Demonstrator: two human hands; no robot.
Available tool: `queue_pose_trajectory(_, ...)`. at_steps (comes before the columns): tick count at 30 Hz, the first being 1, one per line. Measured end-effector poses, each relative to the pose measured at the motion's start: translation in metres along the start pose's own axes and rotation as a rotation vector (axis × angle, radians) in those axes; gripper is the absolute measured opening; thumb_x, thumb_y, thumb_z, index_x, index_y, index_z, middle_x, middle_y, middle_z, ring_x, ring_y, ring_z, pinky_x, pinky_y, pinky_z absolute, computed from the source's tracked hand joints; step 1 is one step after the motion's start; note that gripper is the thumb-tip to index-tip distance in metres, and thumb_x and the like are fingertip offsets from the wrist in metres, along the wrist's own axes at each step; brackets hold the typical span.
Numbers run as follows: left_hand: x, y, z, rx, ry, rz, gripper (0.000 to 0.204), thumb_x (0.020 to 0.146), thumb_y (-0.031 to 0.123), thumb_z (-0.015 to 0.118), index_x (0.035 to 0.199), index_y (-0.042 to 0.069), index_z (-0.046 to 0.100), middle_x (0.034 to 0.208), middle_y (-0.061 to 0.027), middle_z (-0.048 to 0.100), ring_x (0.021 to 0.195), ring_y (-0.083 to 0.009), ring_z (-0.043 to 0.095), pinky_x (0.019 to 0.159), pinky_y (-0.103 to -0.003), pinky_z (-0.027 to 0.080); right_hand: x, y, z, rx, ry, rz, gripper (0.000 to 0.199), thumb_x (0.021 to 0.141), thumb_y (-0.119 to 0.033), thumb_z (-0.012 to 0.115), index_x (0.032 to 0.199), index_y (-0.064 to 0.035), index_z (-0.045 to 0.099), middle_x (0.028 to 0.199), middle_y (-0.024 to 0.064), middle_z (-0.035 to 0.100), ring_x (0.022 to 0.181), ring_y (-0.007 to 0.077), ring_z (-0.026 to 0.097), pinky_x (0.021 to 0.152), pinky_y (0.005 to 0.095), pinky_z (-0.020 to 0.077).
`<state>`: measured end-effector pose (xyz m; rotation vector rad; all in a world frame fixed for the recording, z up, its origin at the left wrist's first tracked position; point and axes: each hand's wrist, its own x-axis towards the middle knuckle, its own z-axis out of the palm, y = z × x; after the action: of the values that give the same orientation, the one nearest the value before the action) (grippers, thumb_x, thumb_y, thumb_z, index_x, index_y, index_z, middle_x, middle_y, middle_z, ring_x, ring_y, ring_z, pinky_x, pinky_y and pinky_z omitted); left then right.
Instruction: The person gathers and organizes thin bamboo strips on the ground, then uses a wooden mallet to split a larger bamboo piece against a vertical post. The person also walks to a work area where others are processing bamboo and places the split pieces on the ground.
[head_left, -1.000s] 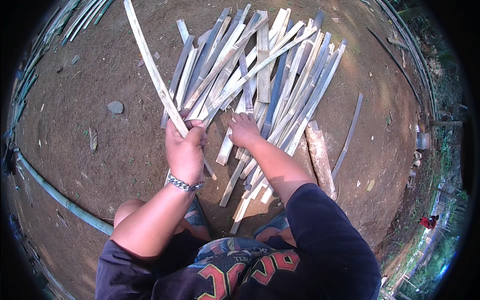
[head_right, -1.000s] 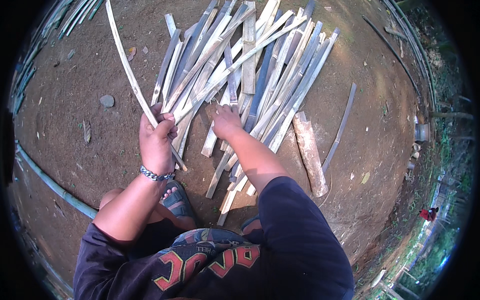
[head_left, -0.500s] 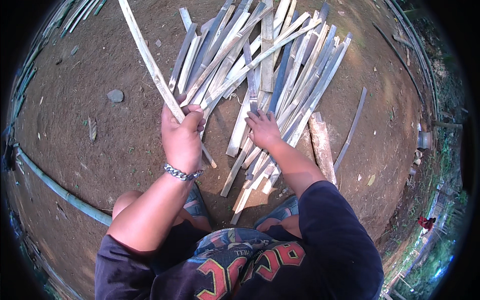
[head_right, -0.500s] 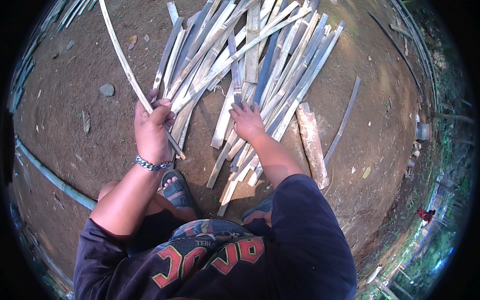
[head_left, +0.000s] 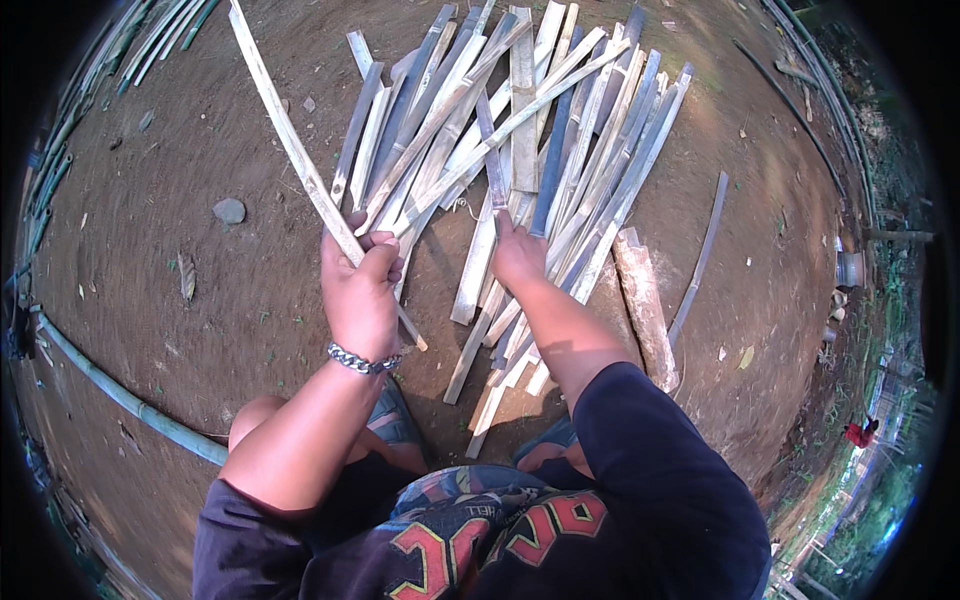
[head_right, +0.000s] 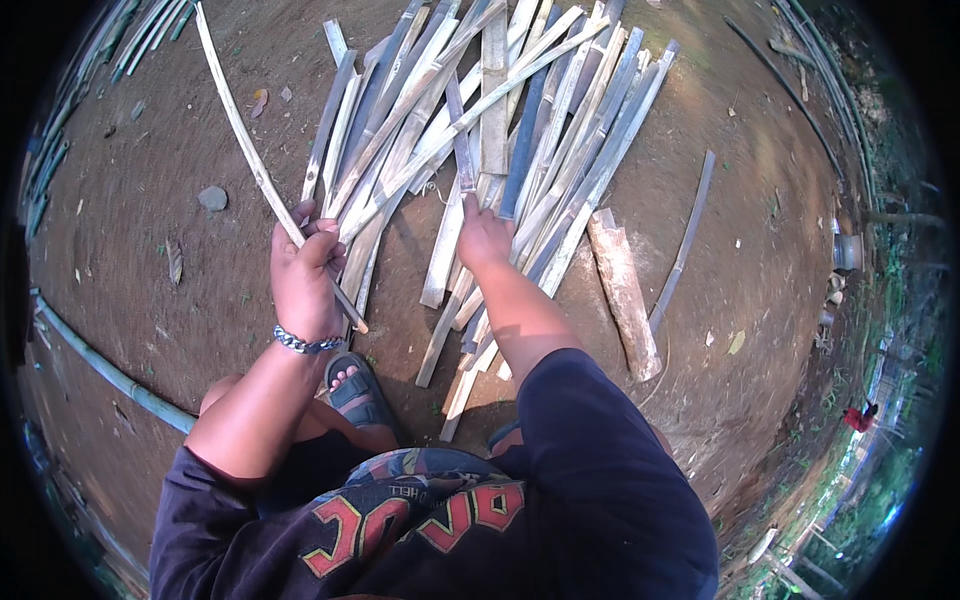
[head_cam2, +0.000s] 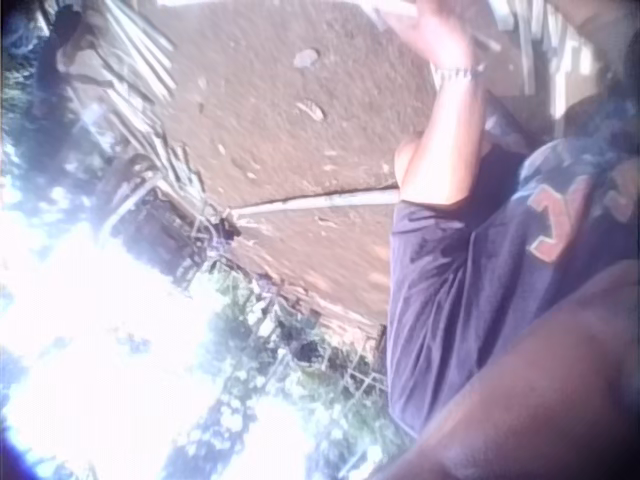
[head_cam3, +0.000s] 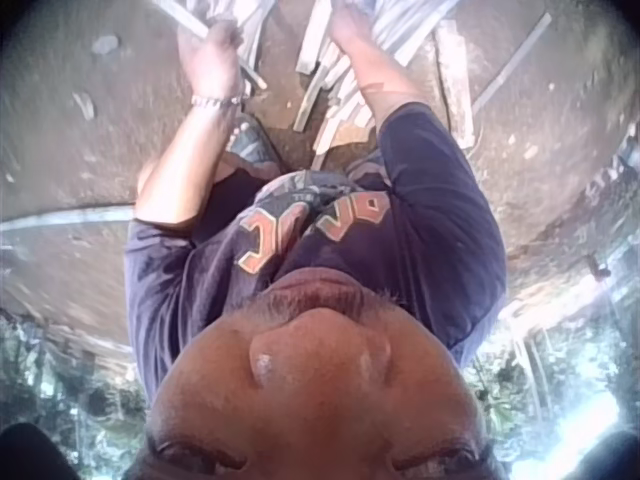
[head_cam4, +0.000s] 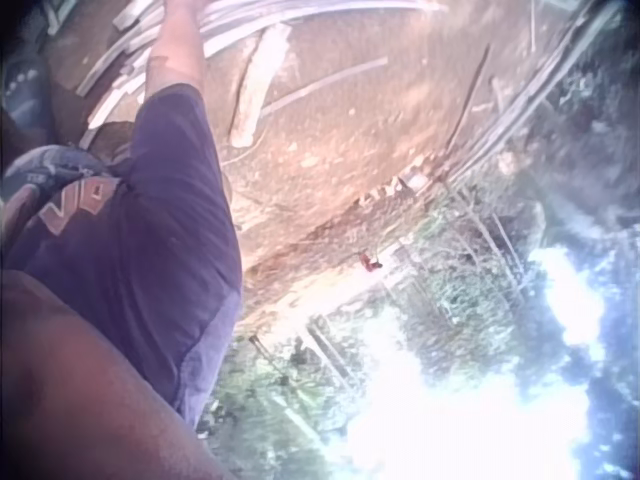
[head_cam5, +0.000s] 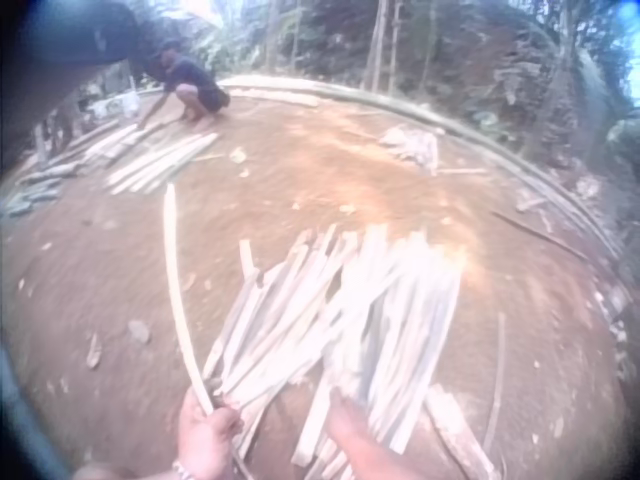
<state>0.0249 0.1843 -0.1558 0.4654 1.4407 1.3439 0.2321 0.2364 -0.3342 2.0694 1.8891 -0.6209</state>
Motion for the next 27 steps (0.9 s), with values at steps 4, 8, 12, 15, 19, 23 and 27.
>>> queue_pose_trajectory(4,0.0,0.001,0.004,-0.008,-0.006,0.004,0.043,0.086,0.003,0.06,0.126,0.002,0.047,0.096,-0.0018,0.059,0.072,-0.0091,0.054,0.066,-0.024,0.045,0.007,0.002,-0.005,-0.025,-0.015,0.017,0.073,0.086,-0.013,0.05,0.154,-0.0116,0.021,0.123,0.02,0.06,0.111,0.0302,0.061,0.099,0.0438,0.0356)
queue_pose_trajectory(8,0.0,0.002,0.005,0.0,-0.01,0.024,0.043,0.085,0.004,0.06,0.126,0.001,0.047,0.095,-0.002,0.059,0.071,-0.0093,0.054,0.065,-0.024,0.045,-0.003,0.015,-0.019,-0.087,0.021,-0.011,0.076,0.084,-0.017,0.052,0.154,-0.0111,0.022,0.115,0.0176,0.065,0.104,0.0283,0.065,0.095,0.0427,0.0381)
queue_pose_trajectory(12,-0.002,0.003,0.009,-0.002,-0.029,0.028,0.044,0.085,0.004,0.061,0.127,0.001,0.047,0.096,-0.0025,0.058,0.071,-0.0093,0.054,0.065,-0.024,0.045,-0.008,0.046,-0.026,-0.118,0.048,-0.015,0.076,0.084,-0.025,0.054,0.154,-0.0174,0.025,0.102,0.0151,0.068,0.097,0.0271,0.066,0.093,0.043,0.0399)
queue_pose_trajectory(15,-0.005,0.004,0.014,0.007,-0.02,0.001,0.045,0.085,0.005,0.061,0.128,0.001,0.046,0.096,-0.0029,0.058,0.071,-0.0092,0.054,0.065,-0.024,0.045,-0.02,0.07,-0.029,-0.154,0.134,-0.088,0.071,0.085,-0.026,0.056,0.152,-0.023,0.032,0.095,0.0147,0.067,0.087,0.0284,0.066,0.088,0.0438,0.0412)
queue_pose_trajectory(19,-0.008,0.001,0.019,0.028,-0.024,0.01,0.046,0.085,0.004,0.061,0.128,0.0,0.045,0.095,-0.0038,0.059,0.07,-0.0094,0.054,0.064,-0.024,0.045,-0.036,0.101,-0.033,-0.115,0.3,-0.125,0.064,0.082,-0.023,0.059,0.145,-0.0222,0.045,0.086,0.0134,0.065,0.08,0.0284,0.065,0.085,0.0418,0.0432)
queue_pose_trajectory(23,-0.01,-0.003,0.022,0.0,-0.026,0.023,0.046,0.085,0.002,0.061,0.127,-0.002,0.045,0.091,-0.0054,0.059,0.067,-0.0099,0.054,0.06,-0.023,0.045,-0.041,0.136,-0.031,-0.055,0.444,-0.14,0.061,0.08,-0.015,0.06,0.14,-0.0265,0.052,0.08,0.0133,0.061,0.076,0.0302,0.064,0.078,0.0434,0.0485)
queue_pose_trajectory(27,-0.014,-0.003,0.029,0.031,-0.023,0.025,0.046,0.085,0.002,0.061,0.127,-0.003,0.045,0.09,-0.0056,0.059,0.067,-0.0099,0.054,0.06,-0.023,0.045,-0.037,0.168,-0.036,0.15,0.644,0.1,0.06,0.082,-0.011,0.058,0.14,-0.0251,0.051,0.09,0.0144,0.064,0.075,0.0367,0.065,0.076,0.0481,0.0534)
